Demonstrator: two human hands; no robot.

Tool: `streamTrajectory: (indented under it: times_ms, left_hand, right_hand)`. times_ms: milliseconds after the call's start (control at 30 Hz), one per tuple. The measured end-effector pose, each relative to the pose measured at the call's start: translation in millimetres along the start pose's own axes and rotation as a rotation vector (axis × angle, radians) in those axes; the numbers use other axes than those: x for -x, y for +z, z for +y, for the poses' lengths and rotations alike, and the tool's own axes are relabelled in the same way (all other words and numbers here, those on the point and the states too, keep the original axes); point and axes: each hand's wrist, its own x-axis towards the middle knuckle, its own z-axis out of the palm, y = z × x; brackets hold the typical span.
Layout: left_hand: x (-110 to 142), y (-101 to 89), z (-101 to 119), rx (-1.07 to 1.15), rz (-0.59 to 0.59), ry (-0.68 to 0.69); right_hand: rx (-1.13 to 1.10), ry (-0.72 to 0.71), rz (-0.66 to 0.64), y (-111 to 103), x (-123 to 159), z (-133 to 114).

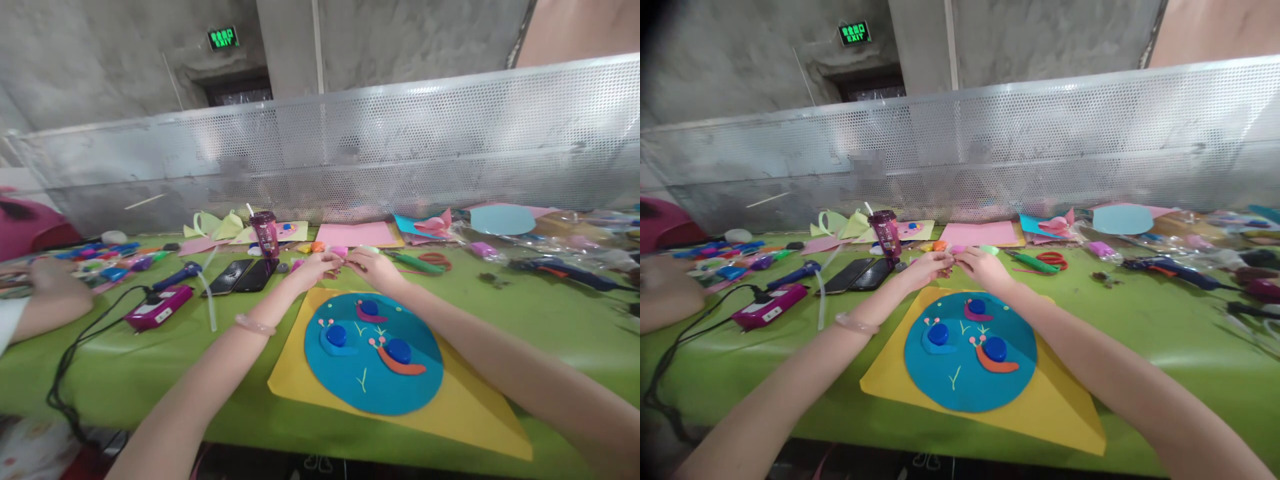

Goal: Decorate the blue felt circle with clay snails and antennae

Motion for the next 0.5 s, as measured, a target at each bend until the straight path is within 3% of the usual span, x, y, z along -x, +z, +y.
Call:
streamTrajectory:
  times_ms: [500]
  left_hand:
    - [-0.1, -2.0, -2.1, -0.029, -0.008, 0.006]
  right_hand:
    - [0.035, -0.008, -0.009, 0.2, 0.3, 0.4]
